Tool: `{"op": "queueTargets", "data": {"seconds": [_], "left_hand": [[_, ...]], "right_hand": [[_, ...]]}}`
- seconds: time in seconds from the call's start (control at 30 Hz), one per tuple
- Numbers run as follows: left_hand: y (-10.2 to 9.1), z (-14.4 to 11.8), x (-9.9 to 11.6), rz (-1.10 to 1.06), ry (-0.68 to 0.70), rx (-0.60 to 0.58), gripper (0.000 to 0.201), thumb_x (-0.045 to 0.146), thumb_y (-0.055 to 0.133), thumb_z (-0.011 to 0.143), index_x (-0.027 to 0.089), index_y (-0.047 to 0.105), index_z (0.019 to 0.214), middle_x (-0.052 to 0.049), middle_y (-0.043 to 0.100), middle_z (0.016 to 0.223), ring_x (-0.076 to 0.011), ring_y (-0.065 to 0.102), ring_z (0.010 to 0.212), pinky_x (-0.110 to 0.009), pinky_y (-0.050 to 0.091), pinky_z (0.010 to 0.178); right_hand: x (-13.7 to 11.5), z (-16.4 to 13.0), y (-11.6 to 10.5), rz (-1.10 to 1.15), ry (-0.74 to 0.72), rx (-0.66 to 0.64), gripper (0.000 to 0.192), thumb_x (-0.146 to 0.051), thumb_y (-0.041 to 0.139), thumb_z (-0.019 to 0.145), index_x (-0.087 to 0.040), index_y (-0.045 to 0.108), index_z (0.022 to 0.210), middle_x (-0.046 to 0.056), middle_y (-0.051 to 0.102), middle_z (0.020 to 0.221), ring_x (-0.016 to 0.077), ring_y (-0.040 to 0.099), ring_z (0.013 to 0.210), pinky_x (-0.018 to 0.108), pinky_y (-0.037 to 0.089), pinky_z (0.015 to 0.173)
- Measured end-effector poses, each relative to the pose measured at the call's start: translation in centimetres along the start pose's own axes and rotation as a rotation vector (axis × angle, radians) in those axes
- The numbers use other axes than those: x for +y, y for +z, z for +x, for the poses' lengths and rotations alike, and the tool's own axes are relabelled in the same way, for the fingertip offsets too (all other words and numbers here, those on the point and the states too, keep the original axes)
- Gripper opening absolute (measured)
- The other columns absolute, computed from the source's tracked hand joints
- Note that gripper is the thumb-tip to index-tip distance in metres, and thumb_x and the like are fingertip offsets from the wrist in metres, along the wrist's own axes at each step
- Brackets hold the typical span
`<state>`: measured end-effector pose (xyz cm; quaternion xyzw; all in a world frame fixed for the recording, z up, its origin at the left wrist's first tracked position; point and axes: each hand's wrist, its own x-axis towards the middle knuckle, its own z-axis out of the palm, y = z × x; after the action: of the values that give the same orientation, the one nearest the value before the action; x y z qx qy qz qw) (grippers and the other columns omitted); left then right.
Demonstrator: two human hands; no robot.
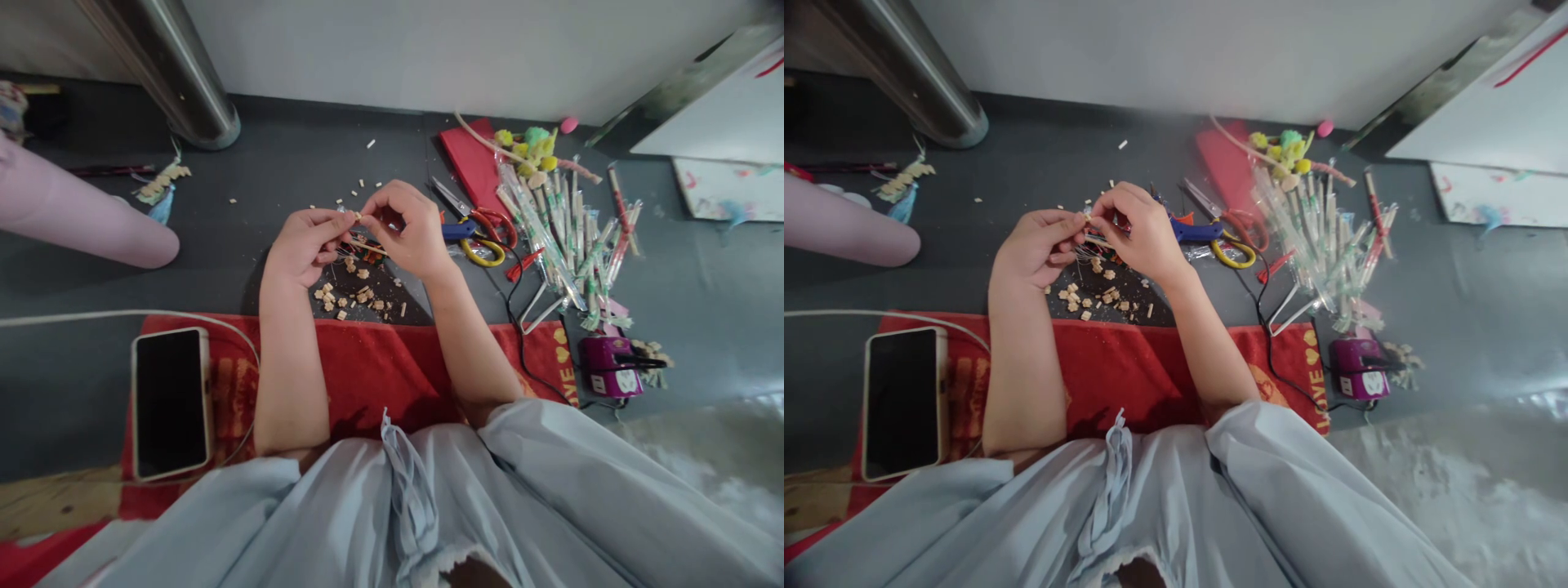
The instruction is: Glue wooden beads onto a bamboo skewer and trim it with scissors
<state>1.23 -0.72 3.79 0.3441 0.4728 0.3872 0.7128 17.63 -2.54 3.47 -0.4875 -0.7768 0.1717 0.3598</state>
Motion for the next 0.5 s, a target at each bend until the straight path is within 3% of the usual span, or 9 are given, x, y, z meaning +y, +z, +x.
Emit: {"op": "queueTargets", "data": {"seconds": [0.13,0.3,0.5], "left_hand": [[0.2,0.0,0.1,0.038,0.003,0.024,0.023,0.02,0.076,0.075,0.012,0.062,0.059,0.002,0.052,0.051,0.0016,0.033,0.035,-0.012,0.017,0.033],[0.2,-0.1,0.0,0.063,0.004,0.012,0.023,0.02,0.076,0.075,0.012,0.061,0.059,0.002,0.052,0.051,0.0014,0.033,0.036,-0.012,0.017,0.034],[0.1,0.0,-0.2,0.063,0.028,0.0,0.019,0.02,0.078,0.071,0.013,0.064,0.061,0.002,0.053,0.05,0.0008,0.032,0.036,-0.014,0.016,0.034]], "right_hand": [[0.5,-0.1,0.0,0.009,0.018,-0.005,0.022,-0.036,0.048,0.094,-0.017,0.059,0.09,0.003,0.058,0.085,0.0119,0.051,0.075,0.029,0.045,0.073],[0.9,-0.1,-0.5,0.002,-0.003,-0.056,0.026,-0.036,0.048,0.095,-0.017,0.061,0.107,0.004,0.062,0.093,0.0127,0.055,0.079,0.03,0.046,0.075],[1.4,0.0,-0.5,0.083,0.002,-0.055,0.027,-0.036,0.051,0.093,-0.017,0.067,0.103,0.005,0.066,0.094,0.0149,0.059,0.087,0.033,0.048,0.08]]}}
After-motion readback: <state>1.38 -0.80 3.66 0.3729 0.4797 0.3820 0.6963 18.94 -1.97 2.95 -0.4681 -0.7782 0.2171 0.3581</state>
